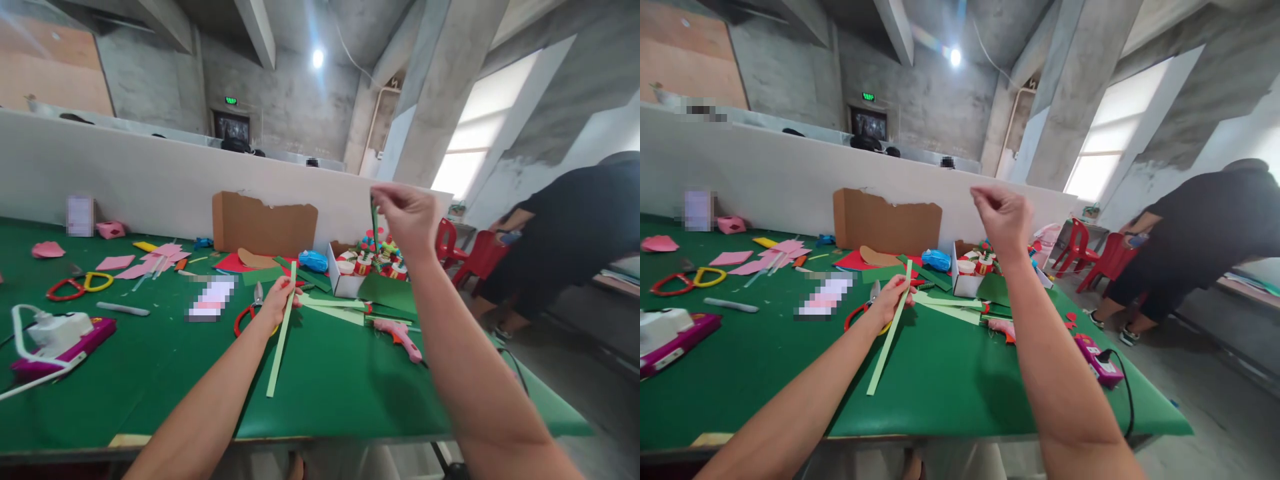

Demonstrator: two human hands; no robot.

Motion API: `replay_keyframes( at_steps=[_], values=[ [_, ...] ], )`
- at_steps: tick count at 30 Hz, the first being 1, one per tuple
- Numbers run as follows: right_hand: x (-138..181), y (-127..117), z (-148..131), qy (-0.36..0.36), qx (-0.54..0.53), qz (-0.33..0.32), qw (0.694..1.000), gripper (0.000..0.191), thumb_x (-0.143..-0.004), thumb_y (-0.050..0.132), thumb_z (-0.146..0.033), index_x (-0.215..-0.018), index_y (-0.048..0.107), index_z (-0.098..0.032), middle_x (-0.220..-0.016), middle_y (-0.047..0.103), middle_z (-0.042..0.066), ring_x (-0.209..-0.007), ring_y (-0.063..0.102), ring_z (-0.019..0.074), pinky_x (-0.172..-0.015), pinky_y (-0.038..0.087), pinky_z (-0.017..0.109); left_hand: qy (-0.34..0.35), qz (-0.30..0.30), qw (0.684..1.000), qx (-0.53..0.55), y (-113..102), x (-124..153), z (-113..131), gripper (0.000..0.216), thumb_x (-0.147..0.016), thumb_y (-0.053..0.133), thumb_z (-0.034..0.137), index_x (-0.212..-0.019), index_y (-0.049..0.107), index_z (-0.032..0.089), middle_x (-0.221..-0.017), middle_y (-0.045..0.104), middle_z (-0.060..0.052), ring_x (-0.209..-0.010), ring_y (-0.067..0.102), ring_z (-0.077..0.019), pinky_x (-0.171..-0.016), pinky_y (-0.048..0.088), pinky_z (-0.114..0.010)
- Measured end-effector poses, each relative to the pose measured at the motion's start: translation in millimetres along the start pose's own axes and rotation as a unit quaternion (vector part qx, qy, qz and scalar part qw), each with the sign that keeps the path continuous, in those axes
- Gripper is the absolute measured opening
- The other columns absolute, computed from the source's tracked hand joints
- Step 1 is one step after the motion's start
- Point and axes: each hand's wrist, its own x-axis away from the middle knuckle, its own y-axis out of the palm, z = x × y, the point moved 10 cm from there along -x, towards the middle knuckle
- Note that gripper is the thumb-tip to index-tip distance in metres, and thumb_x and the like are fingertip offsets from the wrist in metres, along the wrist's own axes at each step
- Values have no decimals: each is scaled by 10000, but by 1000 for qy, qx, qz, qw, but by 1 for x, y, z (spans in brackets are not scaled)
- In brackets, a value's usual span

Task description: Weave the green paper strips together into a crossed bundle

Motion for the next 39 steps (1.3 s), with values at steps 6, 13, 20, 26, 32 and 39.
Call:
replay_keyframes(
  at_steps=[6,13,20,26,32,39],
  values=[
    [78,-5,29,142,-166,192,957,393,-846,561,-460,-1086,660,-164,-861,710,65,-731,663,147,-596,530,265,-39,-33,998,26,3,-2,-5,282,-695,747,329,-728,523,161,-480,458,65,-320,221,-3,-327,153,-151],
    [222,134,112,382,-300,32,874,400,-660,693,-566,-722,646,-174,-657,679,44,-603,628,164,-544,501,270,-128,-41,991,1,14,3,-30,404,-835,578,518,-743,588,125,-551,536,9,-314,183,-2,-312,106,-168],
    [258,168,130,449,-326,-63,830,441,-552,738,-594,-594,582,-183,-533,622,-1,-458,545,123,-441,426,236,-91,16,994,-56,11,10,-27,384,-659,803,290,-604,443,169,-373,268,123,-294,227,-16,-335,95,-158],
    [264,149,147,450,-237,3,861,437,-642,608,-641,-639,546,-209,-459,508,-50,-404,445,102,-388,316,216,-48,22,994,-98,27,23,-25,310,-786,662,407,-682,513,156,-408,349,97,-289,264,-31,-341,126,-175],
    [257,154,137,405,-297,-44,864,413,-654,611,-604,-615,600,-193,-483,500,-39,-481,437,104,-456,339,228,-38,-20,995,-91,41,38,-49,420,-695,722,504,-702,441,193,-431,310,125,-288,250,-27,-343,96,-172],
    [264,156,129,422,-394,-61,814,298,-579,742,-463,-664,642,-196,-548,559,-39,-432,454,91,-484,380,254,-58,-45,994,-85,31,46,-46,414,-650,771,431,-659,440,183,-430,355,111,-297,221,-7,-344,91,-172]
  ],
)
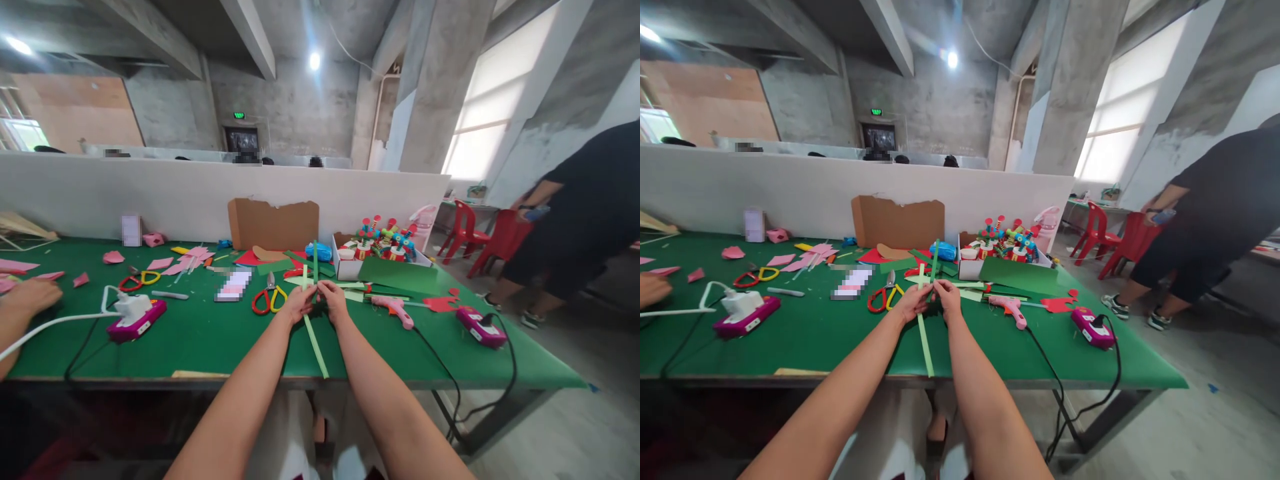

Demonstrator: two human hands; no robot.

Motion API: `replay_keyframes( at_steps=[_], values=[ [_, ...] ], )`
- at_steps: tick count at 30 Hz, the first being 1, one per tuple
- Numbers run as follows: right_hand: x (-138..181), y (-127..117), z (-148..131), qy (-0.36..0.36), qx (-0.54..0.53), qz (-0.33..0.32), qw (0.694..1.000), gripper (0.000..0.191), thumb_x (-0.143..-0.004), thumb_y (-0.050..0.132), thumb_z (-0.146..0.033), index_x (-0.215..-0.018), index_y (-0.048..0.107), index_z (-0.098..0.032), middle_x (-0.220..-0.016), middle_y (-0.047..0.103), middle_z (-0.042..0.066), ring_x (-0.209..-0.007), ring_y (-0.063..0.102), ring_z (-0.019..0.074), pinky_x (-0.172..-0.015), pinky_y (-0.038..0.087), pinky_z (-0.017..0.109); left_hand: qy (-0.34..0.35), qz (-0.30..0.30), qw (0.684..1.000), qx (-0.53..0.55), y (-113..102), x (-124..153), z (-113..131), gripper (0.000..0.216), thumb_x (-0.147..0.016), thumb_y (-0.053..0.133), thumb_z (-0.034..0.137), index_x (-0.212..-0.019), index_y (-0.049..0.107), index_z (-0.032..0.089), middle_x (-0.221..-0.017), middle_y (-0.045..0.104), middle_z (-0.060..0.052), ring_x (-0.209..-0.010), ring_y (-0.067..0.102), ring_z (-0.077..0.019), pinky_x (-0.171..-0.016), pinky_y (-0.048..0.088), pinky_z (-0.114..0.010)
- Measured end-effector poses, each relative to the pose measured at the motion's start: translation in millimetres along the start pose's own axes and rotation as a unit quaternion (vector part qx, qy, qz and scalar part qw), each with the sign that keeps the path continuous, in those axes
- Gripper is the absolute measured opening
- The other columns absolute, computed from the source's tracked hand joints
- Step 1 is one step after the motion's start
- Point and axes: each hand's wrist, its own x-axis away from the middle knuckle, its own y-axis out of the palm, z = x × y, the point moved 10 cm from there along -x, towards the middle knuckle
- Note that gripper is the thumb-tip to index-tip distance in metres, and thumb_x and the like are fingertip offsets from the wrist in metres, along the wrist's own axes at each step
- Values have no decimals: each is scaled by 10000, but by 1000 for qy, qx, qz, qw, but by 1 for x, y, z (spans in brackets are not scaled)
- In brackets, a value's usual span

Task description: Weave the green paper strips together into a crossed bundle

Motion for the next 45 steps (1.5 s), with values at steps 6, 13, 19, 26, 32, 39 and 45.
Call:
replay_keyframes(
  at_steps=[6,13,19,26,32,39,45],
  values=[
    [6,-3,-1,19,-15,0,1000,280,-566,775,-424,-651,645,-190,-555,580,-40,-426,475,88,-483,390,253,32,2,999,-8,0,5,5,394,-664,766,394,-598,444,177,-402,334,104,-297,214,-10,-343,74,-189],
    [7,0,-2,27,-13,-1,1000,322,-515,805,-405,-709,674,-184,-552,606,-44,-418,461,71,-428,361,223,34,1,999,-40,4,4,4,370,-749,688,381,-547,460,171,-354,280,99,-292,202,-26,-337,84,-198],
    [3,-8,1,41,-41,40,997,399,-439,833,-413,-710,652,-183,-675,676,-2,-511,543,116,-395,385,220,36,-21,998,-51,11,5,7,305,-676,742,370,-653,527,155,-469,521,41,-299,253,-14,-325,101,-182],
    [-7,-24,-7,-17,-1,85,996,347,-503,794,-441,-685,652,-182,-662,660,0,-591,560,130,-542,456,254,36,1,998,-53,6,-4,3,304,-676,731,365,-675,505,162,-495,562,28,-287,262,-16,-319,119,-180],
    [-2,-12,-1,10,53,18,998,357,-511,769,-472,-666,644,-176,-648,652,1,-539,509,117,-490,395,241,34,3,997,-69,5,-2,1,242,-700,702,308,-711,506,166,-518,585,23,-286,278,-16,-329,120,-174],
    [-5,-23,-10,-6,60,64,996,351,-510,772,-487,-585,627,-177,-497,539,-47,-505,460,103,-536,382,247,13,-14,997,-75,9,8,0,286,-676,707,276,-740,441,192,-471,579,36,-266,259,-22,-326,109,-164],
    [-5,-19,-7,4,92,50,995,409,-592,685,-591,-611,664,-182,-519,592,-9,-487,467,121,-518,386,265,24,46,999,-11,-4,4,6,278,-702,692,274,-739,430,190,-487,572,43,-268,265,-15,-323,124,-159]
  ],
)
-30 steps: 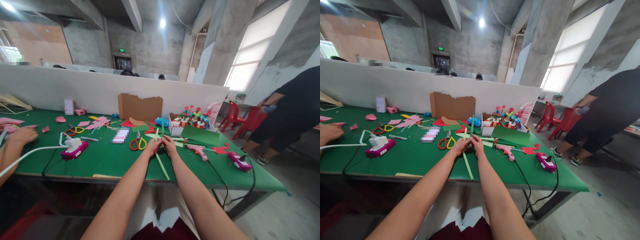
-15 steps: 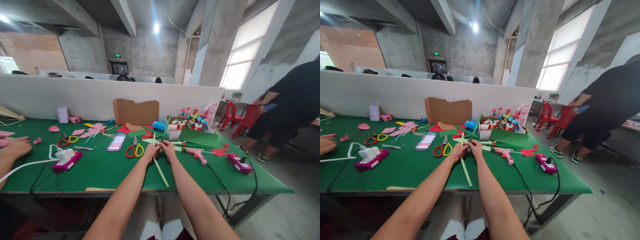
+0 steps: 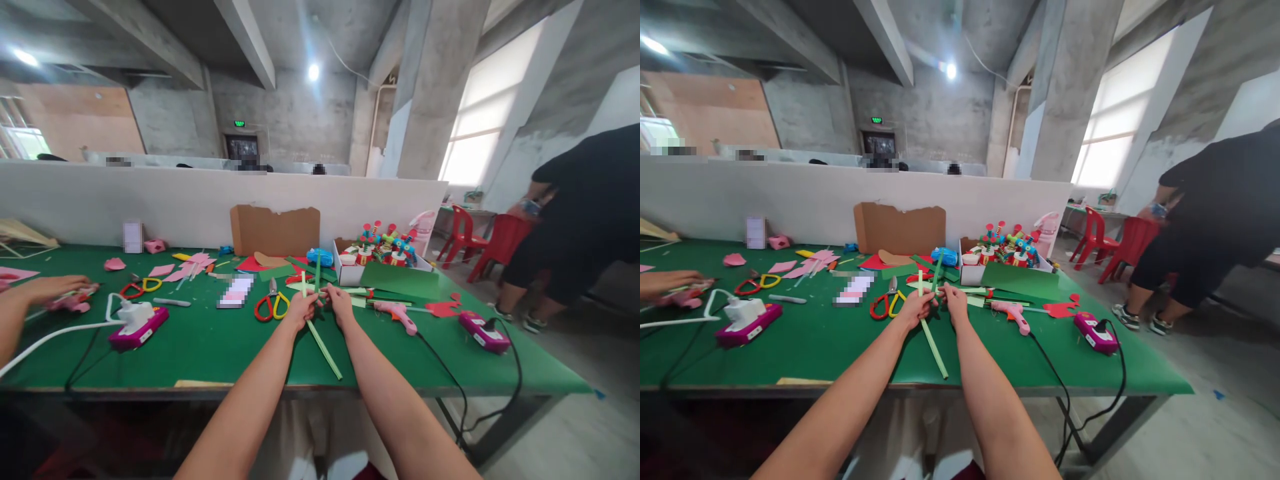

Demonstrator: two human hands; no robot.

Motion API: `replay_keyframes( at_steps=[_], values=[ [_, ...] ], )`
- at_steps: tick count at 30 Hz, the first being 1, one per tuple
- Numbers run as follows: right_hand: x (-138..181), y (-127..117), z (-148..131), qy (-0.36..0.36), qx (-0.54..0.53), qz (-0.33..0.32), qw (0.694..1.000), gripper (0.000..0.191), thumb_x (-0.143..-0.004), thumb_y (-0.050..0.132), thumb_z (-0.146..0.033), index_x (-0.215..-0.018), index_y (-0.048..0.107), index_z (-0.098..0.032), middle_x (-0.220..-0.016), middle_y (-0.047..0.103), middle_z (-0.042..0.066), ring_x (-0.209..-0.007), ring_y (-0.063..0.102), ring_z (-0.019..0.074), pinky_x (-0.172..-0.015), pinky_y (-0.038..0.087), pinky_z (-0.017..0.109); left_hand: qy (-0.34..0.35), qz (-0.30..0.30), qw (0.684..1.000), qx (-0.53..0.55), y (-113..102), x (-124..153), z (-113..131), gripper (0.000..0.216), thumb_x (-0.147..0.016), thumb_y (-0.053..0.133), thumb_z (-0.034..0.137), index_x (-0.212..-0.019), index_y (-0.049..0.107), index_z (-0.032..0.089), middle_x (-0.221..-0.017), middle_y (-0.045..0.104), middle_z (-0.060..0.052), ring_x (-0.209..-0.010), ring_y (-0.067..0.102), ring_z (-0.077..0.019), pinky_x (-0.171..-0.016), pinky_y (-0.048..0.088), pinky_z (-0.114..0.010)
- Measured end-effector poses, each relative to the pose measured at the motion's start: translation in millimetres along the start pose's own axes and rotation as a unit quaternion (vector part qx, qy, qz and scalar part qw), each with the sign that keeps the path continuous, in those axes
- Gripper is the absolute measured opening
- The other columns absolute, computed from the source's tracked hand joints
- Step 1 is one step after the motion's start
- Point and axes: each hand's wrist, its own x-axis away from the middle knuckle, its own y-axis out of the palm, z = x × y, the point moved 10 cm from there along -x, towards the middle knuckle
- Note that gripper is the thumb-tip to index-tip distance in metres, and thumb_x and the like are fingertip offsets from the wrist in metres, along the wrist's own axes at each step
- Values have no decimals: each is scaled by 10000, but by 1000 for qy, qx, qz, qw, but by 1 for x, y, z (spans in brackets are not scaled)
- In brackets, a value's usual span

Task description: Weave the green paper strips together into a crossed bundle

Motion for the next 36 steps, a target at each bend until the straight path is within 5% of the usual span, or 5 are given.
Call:
replay_keyframes(
  at_steps=[5,15,25,30,36],
  values=[
    [9,-5,-11,-65,81,15,994,393,-629,672,-589,-554,597,-211,-439,511,-41,-454,434,117,-487,363,249,-14,7,999,28,-4,-5,-3,319,-686,734,264,-761,432,191,-493,516,83,-277,265,-4,-334,116,-149],
    [7,1,5,-13,38,-8,999,378,-657,634,-581,-693,678,-207,-713,686,16,-568,548,140,-481,410,240,-6,-8,1000,4,-2,-2,-3,434,-690,732,213,-1044,482,194,-520,492,101,-296,265,-6,-352,115,-147],
    [11,7,3,-12,-6,-27,1000,263,-614,702,-454,-681,675,-201,-596,612,-16,-558,526,132,-563,429,263,6,-47,998,-28,5,3,-4,691,-669,750,205,-1295,458,179,-457,397,125,-310,279,-28,-362,129,-170],
    [8,1,1,-31,2,-17,999,231,-587,699,-413,-642,653,-193,-555,577,-34,-547,482,117,-567,397,254,10,-38,999,-32,3,-1,-3,586,-654,772,224,-1188,537,166,-462,392,121,-310,255,-17,-354,110,-176],
    [10,3,0,-31,35,-23,999,192,-593,688,-380,-600,651,-192,-538,581,-33,-548,486,123,-570,389,260,21,43,999,-23,-16,-5,2,312,-705,734,391,-718,538,149,-432,387,95,-305,237,-12,-336,99,-179]
  ],
)
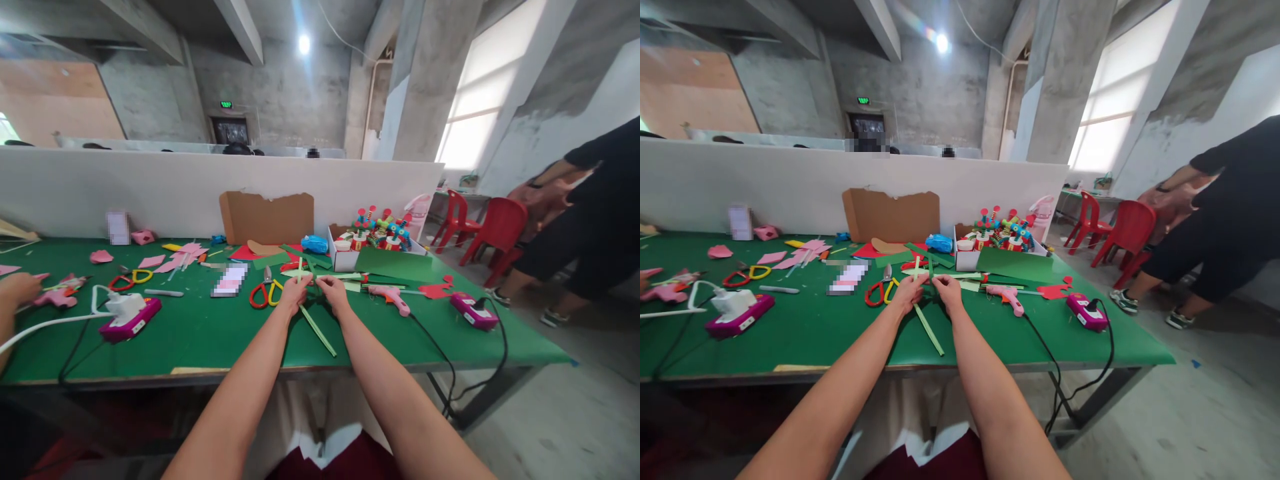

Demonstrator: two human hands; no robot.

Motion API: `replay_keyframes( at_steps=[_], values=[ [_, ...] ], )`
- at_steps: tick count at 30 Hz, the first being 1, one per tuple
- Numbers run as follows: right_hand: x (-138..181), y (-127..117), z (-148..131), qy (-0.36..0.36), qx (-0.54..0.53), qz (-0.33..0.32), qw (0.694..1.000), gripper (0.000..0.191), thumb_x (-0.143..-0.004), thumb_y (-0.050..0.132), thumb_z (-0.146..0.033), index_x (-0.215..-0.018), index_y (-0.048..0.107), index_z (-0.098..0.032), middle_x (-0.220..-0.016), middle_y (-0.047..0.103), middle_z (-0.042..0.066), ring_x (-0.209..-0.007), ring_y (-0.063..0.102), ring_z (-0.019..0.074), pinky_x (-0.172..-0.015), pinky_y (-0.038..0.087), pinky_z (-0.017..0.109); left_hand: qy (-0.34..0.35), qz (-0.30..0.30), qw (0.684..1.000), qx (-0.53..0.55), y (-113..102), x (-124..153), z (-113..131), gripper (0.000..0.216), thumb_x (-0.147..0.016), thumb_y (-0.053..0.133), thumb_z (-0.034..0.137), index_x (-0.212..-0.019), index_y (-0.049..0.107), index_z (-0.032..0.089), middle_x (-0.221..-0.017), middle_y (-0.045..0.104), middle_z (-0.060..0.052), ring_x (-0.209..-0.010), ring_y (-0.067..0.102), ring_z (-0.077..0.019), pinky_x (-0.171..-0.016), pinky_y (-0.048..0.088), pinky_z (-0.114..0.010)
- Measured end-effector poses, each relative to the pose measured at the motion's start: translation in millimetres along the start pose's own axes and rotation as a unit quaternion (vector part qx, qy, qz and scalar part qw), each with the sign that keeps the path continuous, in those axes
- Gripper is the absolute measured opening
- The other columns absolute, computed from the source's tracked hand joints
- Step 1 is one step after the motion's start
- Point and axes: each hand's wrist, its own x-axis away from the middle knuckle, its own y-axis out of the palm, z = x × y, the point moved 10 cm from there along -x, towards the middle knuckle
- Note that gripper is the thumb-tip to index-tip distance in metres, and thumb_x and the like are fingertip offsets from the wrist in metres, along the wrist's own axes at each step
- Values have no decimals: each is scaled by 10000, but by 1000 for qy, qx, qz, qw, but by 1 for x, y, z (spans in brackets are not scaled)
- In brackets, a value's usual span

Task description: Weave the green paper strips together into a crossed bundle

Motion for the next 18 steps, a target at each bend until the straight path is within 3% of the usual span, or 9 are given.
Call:
replay_keyframes(
  at_steps=[3,6,18],
  values=[
    [3,7,-2,-4,18,-20,1000,195,-590,685,-381,-579,649,-190,-526,584,-29,-536,478,121,-561,381,258,17,15,1000,-3,-4,-2,2,359,-642,787,386,-658,506,163,-382,302,120,-298,238,-21,-340,108,-178],
    [4,10,-3,-4,28,-27,999,207,-586,684,-392,-573,646,-189,-515,582,-25,-521,462,118,-540,368,253,23,23,999,-4,-7,-5,1,358,-599,817,343,-643,515,158,-378,313,118,-298,249,-21,-346,115,-179],
    [1,5,8,28,28,-16,999,231,-602,676,-401,-606,637,-173,-503,540,-41,-484,427,89,-503,355,233,6,2,1000,-10,-5,-8,-4,315,-675,754,355,-596,525,153,-345,254,118,-298,217,-25,-359,122,-184]
  ],
)
